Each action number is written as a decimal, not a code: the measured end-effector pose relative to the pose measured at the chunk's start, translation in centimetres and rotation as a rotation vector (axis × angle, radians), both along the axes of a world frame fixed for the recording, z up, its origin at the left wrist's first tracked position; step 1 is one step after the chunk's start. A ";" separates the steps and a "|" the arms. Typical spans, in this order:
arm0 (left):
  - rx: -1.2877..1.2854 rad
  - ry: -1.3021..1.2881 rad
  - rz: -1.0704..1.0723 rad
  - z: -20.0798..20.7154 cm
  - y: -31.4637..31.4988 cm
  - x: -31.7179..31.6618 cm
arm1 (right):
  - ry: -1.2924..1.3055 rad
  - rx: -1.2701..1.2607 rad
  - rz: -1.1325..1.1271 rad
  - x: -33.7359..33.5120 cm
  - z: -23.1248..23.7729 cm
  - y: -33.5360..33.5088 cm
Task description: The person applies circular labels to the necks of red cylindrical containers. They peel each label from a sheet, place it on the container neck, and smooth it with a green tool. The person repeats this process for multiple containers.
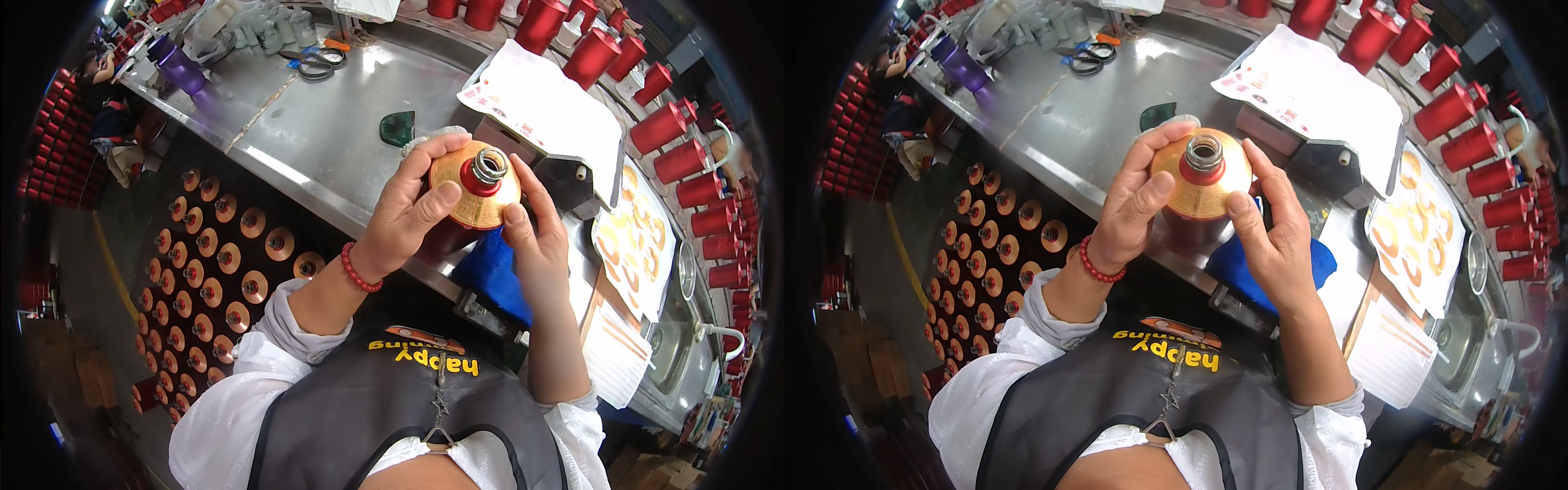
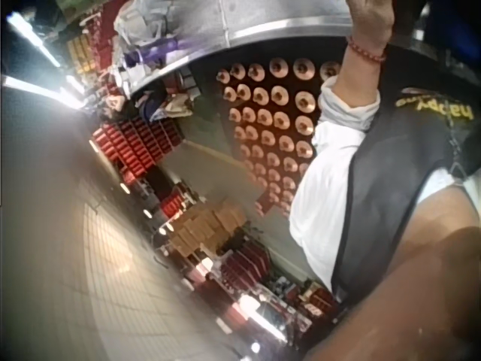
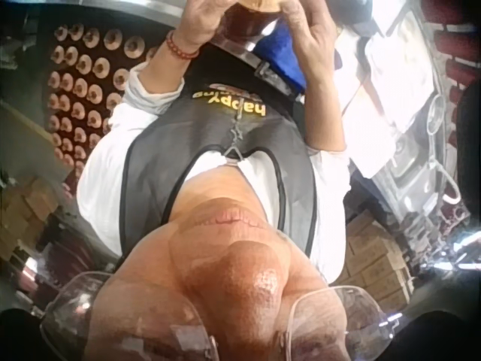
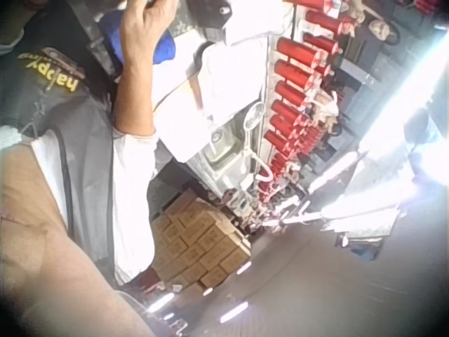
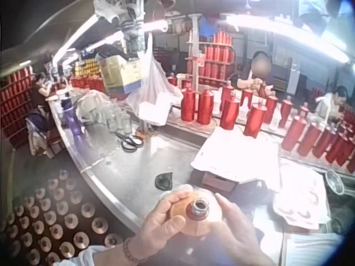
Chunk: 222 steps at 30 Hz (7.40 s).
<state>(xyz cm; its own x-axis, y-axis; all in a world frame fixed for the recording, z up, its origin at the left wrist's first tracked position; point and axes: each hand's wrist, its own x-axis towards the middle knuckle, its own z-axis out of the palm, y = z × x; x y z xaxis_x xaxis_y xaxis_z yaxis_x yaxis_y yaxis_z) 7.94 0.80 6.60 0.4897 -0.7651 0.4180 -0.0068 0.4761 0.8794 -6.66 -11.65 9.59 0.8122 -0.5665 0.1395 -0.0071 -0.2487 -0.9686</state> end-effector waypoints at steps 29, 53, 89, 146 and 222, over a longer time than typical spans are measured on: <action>0.025 0.003 0.079 -0.6 0.1 -0.1 | -0.052 0.034 -0.020 0.8 -0.2 0.5; -0.032 -0.317 0.408 -0.6 0.5 0.6 | -0.088 -0.554 -0.049 1.3 1.1 1.3; 0.087 -0.050 -0.052 -0.3 0.2 3.2 | -0.113 -0.538 0.071 1.7 -0.7 0.1; 0.006 -0.001 0.102 -1.2 -0.3 1.0 | -0.146 0.104 -0.097 1.7 3.5 -1.4; 0.052 0.027 -0.004 -0.9 -1.6 0.4 | 0.093 -0.602 -0.057 6.4 3.6 -7.3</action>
<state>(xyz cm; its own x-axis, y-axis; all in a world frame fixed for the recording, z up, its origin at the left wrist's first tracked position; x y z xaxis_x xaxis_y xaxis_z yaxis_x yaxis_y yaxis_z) 8.34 -0.81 5.69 0.4969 -0.7876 0.3643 0.0189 0.4295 0.9028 -0.27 -18.93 13.24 0.8071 -0.4534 0.3783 -0.1145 -0.7486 -0.6530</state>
